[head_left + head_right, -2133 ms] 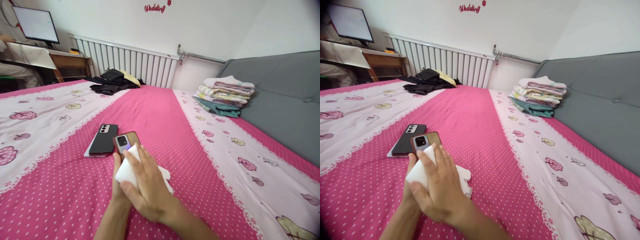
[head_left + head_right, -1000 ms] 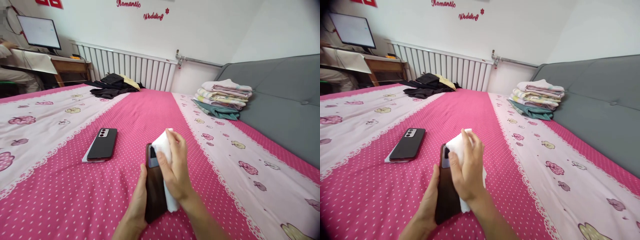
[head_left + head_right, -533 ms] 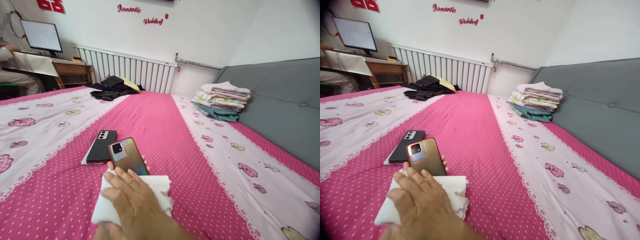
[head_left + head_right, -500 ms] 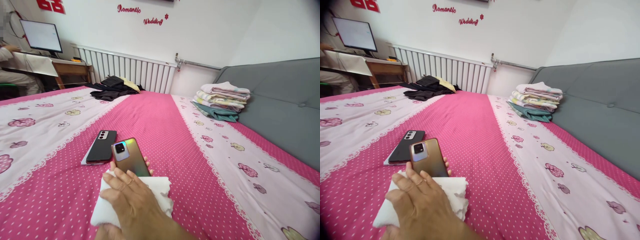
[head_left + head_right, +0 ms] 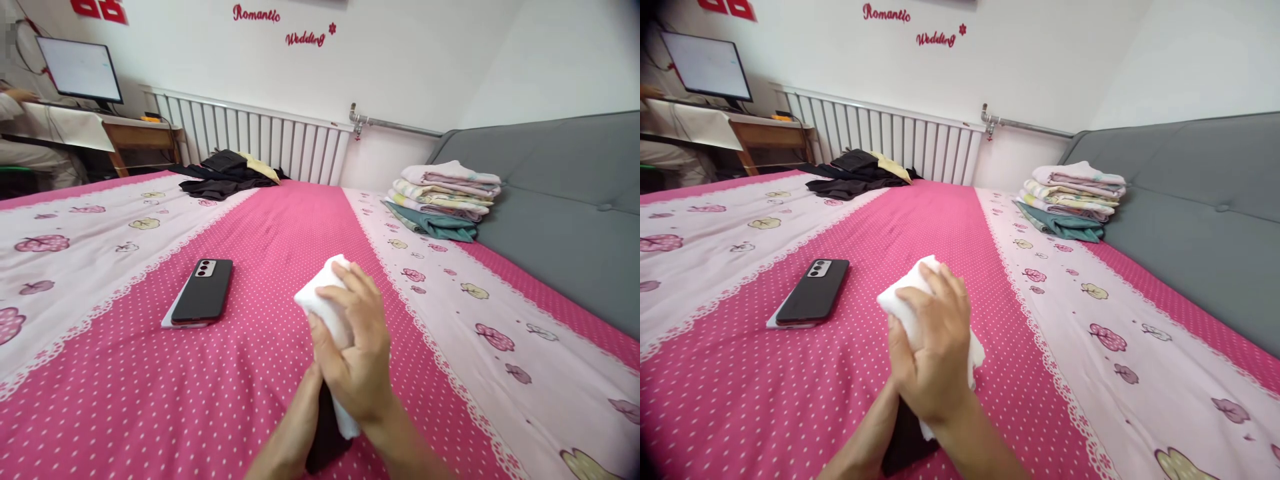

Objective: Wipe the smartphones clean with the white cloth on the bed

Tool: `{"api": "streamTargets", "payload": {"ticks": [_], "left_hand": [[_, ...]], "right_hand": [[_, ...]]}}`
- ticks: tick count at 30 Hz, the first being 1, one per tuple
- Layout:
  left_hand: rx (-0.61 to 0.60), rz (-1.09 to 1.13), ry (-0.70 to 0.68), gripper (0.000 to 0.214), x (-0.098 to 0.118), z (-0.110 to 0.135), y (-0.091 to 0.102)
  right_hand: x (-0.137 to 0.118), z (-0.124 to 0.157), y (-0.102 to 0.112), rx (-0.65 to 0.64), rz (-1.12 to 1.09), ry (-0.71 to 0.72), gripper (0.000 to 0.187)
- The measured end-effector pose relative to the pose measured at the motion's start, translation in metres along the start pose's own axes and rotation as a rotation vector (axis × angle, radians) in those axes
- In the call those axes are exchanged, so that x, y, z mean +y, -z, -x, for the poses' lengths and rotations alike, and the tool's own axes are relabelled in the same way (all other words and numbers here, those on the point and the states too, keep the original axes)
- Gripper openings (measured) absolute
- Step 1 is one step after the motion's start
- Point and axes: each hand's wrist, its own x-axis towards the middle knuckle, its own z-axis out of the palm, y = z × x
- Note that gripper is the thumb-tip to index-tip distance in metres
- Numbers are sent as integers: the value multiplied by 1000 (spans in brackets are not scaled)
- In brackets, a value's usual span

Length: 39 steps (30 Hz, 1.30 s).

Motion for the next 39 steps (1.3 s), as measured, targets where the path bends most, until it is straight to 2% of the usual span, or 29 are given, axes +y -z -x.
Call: {"api": "streamTargets", "payload": {"ticks": [3, 6, 11, 13, 16, 20, 23, 25, 27, 30, 32, 34, 37, 39], "left_hand": [[-45, -14, 85, 31, 10, 3, -4], [-49, 66, 110, 38, 14, 0, -5], [-22, 232, 180, 50, 26, -1, -2], [13, 289, 111, 50, 33, 0, -2], [114, 373, -25, 50, 43, -1, -1], [185, 402, -109, 50, 47, -3, 1], [189, 387, -80, 46, 48, -3, 3], [198, 313, 27, 46, 49, -2, 3], [207, 171, 200, 49, 49, 0, 1], [151, -58, 407, 53, 41, 0, -4], [100, -226, 390, 49, 33, -1, -4], [87, -479, 292, 44, 28, -4, 2], [175, -923, 156, 42, 34, -9, 15], [271, -1094, 31, 36, 46, -7, 17]], "right_hand": [[11, -4, 1, 89, 37, -41, 23], [19, -5, -1, 80, 79, -78, 25], [15, -1, -9, -199, 98, -161, 49], [8, 4, -13, -301, 75, -161, 57], [-1, 12, -20, -417, 72, -106, 60], [-9, 16, -25, -511, 67, -63, 59], [-13, 11, -18, -530, 60, -86, 55], [-13, 5, -7, -552, 69, -126, 51], [-9, -1, 5, -568, 109, -175, 45], [3, -4, 20, -591, 234, -210, 30], [11, -2, 25, -631, 325, -229, 25], [17, 1, 25, -679, 387, -246, 25], [15, 0, 27, -705, 340, -256, 22], [6, -6, 34, -693, 207, -260, 21]]}}
